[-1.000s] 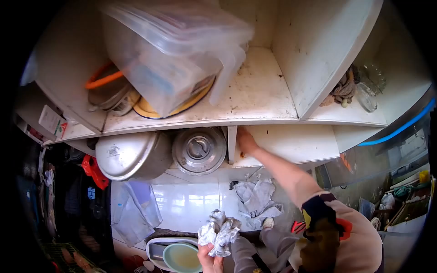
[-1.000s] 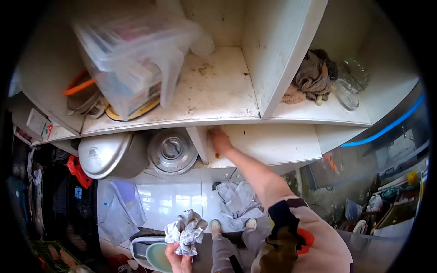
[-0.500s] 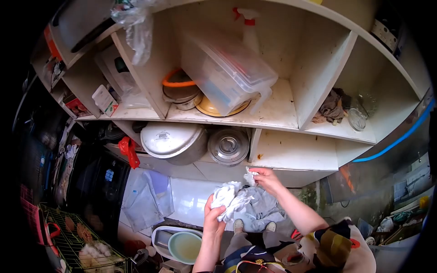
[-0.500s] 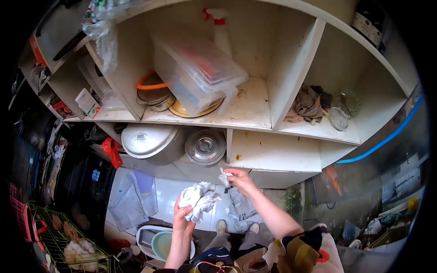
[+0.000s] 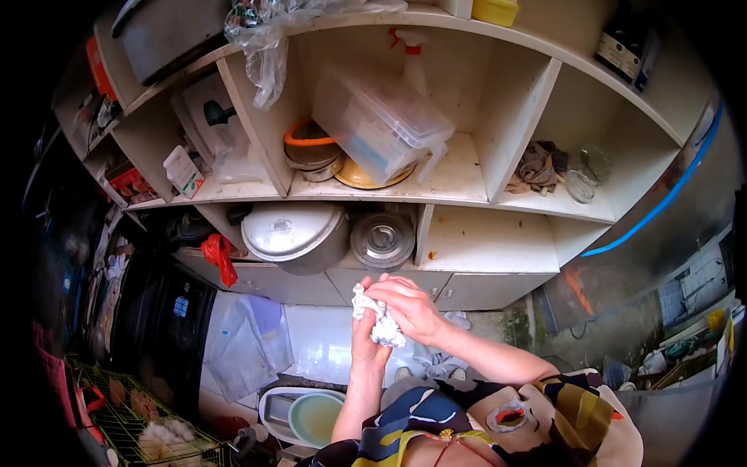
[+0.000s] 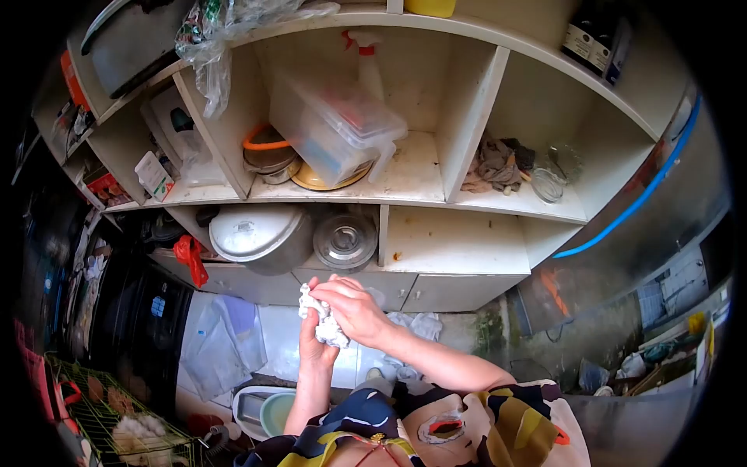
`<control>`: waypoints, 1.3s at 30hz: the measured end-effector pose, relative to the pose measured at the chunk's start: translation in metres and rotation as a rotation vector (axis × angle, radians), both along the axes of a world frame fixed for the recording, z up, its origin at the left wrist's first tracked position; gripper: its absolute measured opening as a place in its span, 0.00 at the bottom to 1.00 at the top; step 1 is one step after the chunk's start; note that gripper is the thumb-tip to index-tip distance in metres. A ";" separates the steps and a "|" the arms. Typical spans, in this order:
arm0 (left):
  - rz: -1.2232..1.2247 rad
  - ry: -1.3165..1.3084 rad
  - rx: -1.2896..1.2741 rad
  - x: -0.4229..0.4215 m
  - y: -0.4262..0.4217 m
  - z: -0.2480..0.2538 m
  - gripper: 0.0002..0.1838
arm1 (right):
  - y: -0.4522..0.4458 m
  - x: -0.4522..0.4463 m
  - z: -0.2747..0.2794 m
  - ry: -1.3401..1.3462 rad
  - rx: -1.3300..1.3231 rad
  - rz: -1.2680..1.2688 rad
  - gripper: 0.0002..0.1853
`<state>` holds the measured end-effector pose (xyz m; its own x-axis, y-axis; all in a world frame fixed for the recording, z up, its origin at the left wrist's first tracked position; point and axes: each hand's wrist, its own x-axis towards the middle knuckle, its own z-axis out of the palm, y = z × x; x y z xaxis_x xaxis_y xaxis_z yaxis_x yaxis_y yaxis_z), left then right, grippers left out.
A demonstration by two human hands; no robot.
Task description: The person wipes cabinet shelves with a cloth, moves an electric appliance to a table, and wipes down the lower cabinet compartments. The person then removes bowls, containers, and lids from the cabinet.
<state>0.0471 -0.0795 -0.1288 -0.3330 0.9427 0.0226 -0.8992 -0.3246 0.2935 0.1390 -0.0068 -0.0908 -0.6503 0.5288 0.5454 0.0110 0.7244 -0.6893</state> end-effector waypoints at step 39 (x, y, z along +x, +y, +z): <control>0.156 0.344 -0.096 -0.075 -0.004 0.033 0.22 | 0.071 0.097 0.069 0.139 -0.202 -0.452 0.16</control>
